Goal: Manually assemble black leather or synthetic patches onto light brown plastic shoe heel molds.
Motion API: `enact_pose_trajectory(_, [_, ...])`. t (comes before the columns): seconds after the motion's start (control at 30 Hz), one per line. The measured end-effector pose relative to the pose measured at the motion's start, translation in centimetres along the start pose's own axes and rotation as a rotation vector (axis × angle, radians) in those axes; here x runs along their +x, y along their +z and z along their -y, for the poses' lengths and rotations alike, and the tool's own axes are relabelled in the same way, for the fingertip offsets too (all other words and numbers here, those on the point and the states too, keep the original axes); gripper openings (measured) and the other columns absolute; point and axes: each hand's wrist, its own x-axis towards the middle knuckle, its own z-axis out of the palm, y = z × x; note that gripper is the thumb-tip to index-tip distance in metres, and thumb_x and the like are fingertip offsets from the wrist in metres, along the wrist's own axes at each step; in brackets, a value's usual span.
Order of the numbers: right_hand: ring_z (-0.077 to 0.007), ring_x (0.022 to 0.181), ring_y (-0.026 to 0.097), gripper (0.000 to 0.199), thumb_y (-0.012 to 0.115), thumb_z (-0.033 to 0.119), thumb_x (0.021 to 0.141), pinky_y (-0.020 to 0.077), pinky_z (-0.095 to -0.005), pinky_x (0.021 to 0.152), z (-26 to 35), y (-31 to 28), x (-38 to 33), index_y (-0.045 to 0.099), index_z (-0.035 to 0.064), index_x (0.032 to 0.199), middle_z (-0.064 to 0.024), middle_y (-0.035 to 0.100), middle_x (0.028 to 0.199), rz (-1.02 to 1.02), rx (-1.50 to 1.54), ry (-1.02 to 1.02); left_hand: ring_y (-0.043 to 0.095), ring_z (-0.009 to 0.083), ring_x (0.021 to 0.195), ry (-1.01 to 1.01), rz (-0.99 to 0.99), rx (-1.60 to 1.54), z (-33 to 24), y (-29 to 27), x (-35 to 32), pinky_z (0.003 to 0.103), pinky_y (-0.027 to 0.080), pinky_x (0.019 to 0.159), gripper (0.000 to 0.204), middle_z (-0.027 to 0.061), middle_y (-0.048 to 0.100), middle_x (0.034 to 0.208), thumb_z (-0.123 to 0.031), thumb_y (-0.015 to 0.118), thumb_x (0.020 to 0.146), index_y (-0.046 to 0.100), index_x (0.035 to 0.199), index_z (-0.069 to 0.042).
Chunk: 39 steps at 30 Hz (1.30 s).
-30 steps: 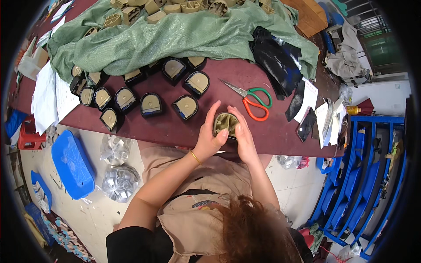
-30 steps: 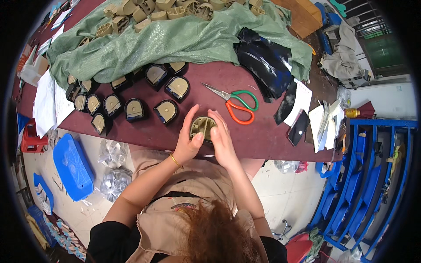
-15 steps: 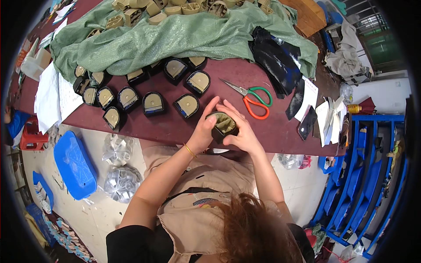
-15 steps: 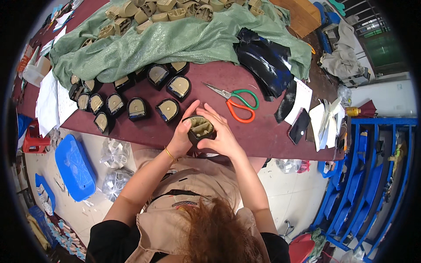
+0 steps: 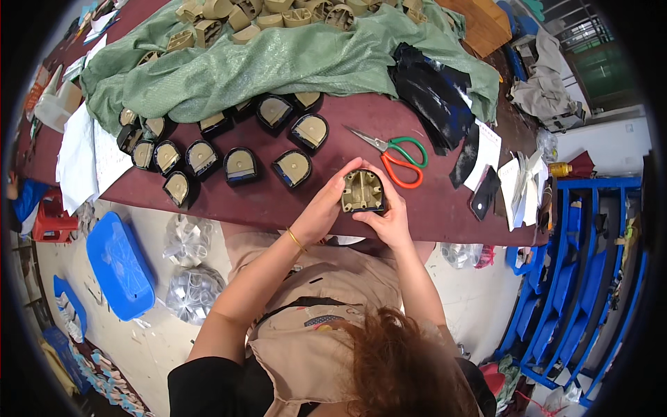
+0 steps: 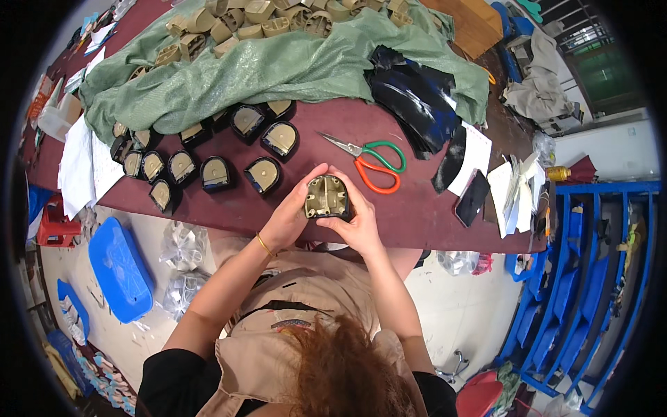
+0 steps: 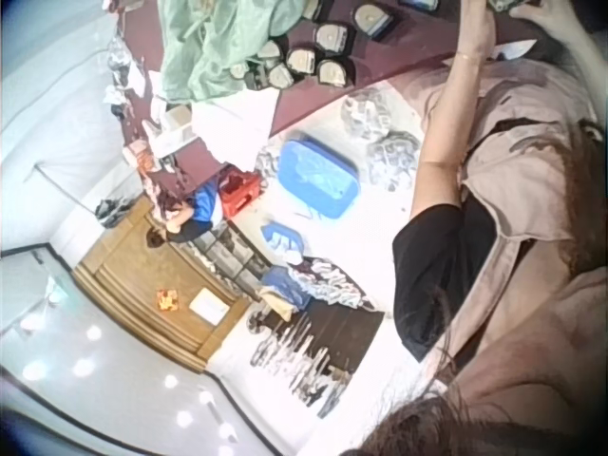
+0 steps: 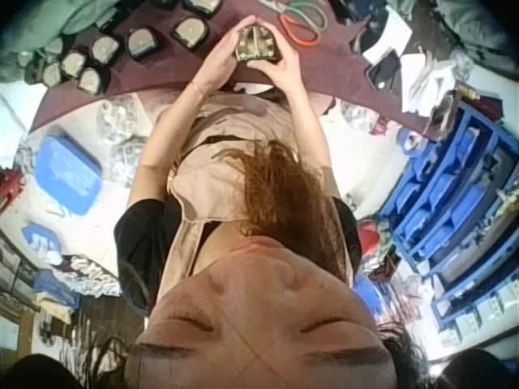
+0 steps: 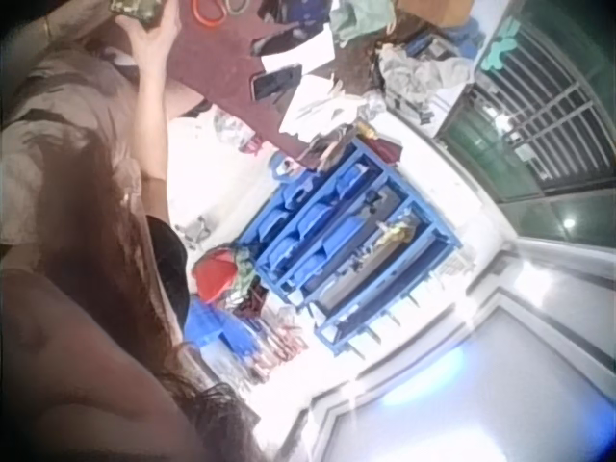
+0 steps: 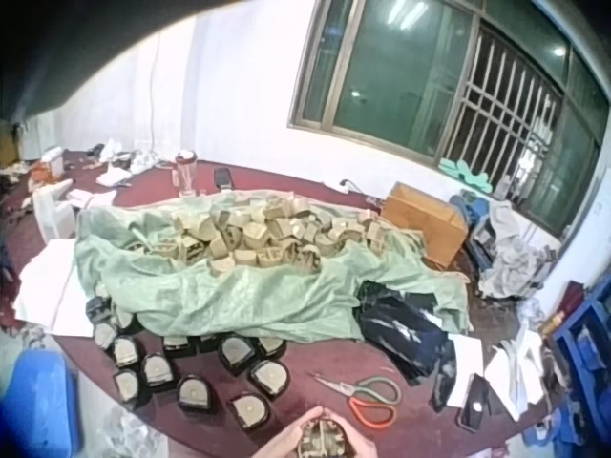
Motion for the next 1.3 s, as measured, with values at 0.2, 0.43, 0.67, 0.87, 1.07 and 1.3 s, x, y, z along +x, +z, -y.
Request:
enact_pose_trajectory(0.2, [-0.0274, 0.123, 0.051, 0.082, 0.083, 0.006, 0.063, 0.0427, -0.0368, 0.101, 0.4, 2.3, -1.0, 0.044, -0.0013, 0.134, -0.0192, 0.050, 0.135, -0.145, -0.249, -0.060, 0.055, 0.0126, 0.107, 0.055, -0.217, 0.276, 0.8, 0.2, 0.2, 0.028, 0.043, 0.095, 0.041, 0.0070, 0.059, 0.118, -0.028, 0.036, 0.102, 0.052, 0.127, -0.001])
enact_pose_trajectory(0.43, [-0.0204, 0.119, 0.053, 0.078, 0.079, 0.001, 0.065, 0.0434, -0.0332, 0.099, 0.6, 2.0, -1.1, 0.043, -0.0031, 0.134, -0.0154, 0.050, 0.136, -0.204, 0.002, 0.146, 0.049, 0.0163, 0.121, -0.049, -0.150, 0.559, 1.0, -0.5, 0.5, 0.030, 0.039, 0.102, 0.061, 0.0113, 0.054, 0.128, -0.047, 0.021, 0.102, 0.040, 0.138, -0.002])
enact_pose_trajectory(0.67, [-0.0306, 0.124, 0.045, 0.074, 0.082, 0.017, 0.062, 0.0362, -0.0444, 0.102, 3.1, -0.3, 0.0, 0.052, 0.0041, 0.128, -0.0128, 0.056, 0.127, -0.068, -0.765, -0.183, 0.051, 0.0207, 0.114, -0.011, -0.115, 0.325, 0.8, -0.6, 0.2, 0.032, 0.038, 0.101, 0.050, 0.0093, 0.051, 0.126, -0.024, 0.047, 0.098, 0.033, 0.141, -0.001])
enact_pose_trajectory(0.87, [-0.0259, 0.126, 0.045, 0.084, 0.082, 0.010, 0.065, 0.0386, -0.0382, 0.103, 1.1, 0.7, 0.3, 0.041, 0.0037, 0.138, -0.0136, 0.047, 0.135, -0.221, -0.142, 0.076, 0.042, 0.0239, 0.128, -0.116, -0.003, -0.205, -0.5, 0.2, -0.1, 0.042, 0.041, 0.101, 0.059, 0.0088, 0.035, 0.143, -0.025, 0.045, 0.099, 0.017, 0.149, -0.017])
enact_pose_trajectory(1.07, [-0.0180, 0.115, 0.053, 0.071, 0.074, 0.011, 0.080, 0.0439, -0.0329, 0.097, 0.6, 2.2, 0.7, 0.038, 0.0030, 0.141, -0.0135, 0.053, 0.131, -0.104, 0.020, 0.176, 0.048, 0.0249, 0.122, -0.163, -0.074, -0.147, -0.1, -0.8, -0.3, 0.046, 0.048, 0.096, 0.046, 0.0067, 0.038, 0.139, -0.028, 0.040, 0.101, 0.028, 0.144, -0.019])
enact_pose_trajectory(1.3, [-0.0195, 0.128, 0.043, 0.047, 0.050, 0.021, 0.098, 0.0341, -0.0331, 0.107, -0.4, 1.3, 0.5, 0.041, -0.0015, 0.138, -0.0118, 0.044, 0.141, -0.091, 0.328, 0.270, 0.050, 0.0240, 0.117, -0.080, -0.151, 0.002, 0.7, -0.1, 0.2, 0.043, 0.056, 0.087, 0.038, 0.0081, 0.040, 0.135, -0.015, 0.036, 0.100, 0.036, 0.137, -0.013])
